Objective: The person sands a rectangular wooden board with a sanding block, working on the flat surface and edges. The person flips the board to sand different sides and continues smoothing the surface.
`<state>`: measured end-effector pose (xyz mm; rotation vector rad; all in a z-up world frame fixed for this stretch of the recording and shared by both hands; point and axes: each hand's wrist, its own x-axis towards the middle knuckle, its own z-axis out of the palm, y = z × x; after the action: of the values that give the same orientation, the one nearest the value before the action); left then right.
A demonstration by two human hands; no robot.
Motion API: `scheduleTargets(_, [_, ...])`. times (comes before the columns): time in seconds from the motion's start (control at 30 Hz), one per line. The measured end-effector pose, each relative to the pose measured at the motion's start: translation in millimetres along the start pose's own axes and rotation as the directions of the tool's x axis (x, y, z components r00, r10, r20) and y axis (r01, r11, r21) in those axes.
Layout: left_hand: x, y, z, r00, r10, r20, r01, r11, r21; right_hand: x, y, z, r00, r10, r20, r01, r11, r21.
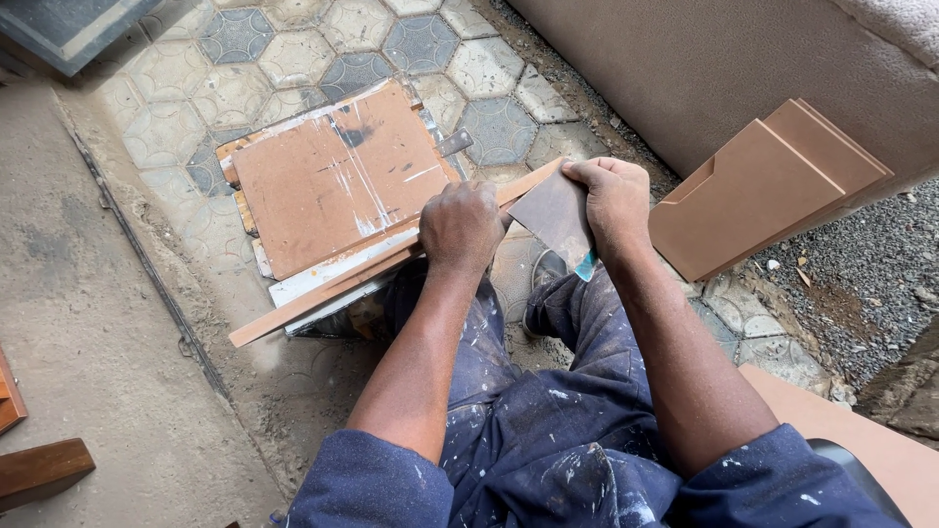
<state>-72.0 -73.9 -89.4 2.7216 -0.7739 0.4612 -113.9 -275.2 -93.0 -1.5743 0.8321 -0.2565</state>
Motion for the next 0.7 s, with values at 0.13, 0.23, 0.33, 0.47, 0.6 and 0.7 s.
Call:
scheduleTargets(0.13, [-2.0,-7.9,21.4,0.999,0.034,0.032,-0.035,0.998,0.045,-27.3,-11.4,9.3,1.000,0.013,0.018,-0.014,0.997,0.070])
scheduleTargets(0.23, [-3.8,-0.1,5.8,1.000,0.000,0.002,0.000,1.000,0.002,-12.6,-1.1,4.0,0.996,-0.034,-0.087,0.035,0.999,0.005])
scheduleTargets(0.33, [-3.0,-5.9,21.3,1.000,0.010,0.024,-0.010,1.000,0.006,-21.6,-5.7,5.8,0.995,-0.074,-0.068,0.073,0.997,-0.022])
scheduleTargets(0.47, [-1.2,0.7,1.5,0.997,0.010,-0.078,-0.010,1.000,0.003,14.7,15.0,-22.0,0.990,-0.088,-0.106,0.090,0.996,0.014])
scheduleTargets(0.6, [1.5,5.2,-12.7,0.992,0.021,-0.125,-0.020,1.000,0.004,24.7,27.5,-39.1,0.995,-0.078,-0.054,0.080,0.996,0.043])
scheduleTargets(0.7, [-0.3,6.2,-15.8,0.989,0.008,-0.150,-0.015,0.999,-0.046,-39.6,-27.5,-26.9,0.993,-0.088,0.083,0.087,0.996,0.011])
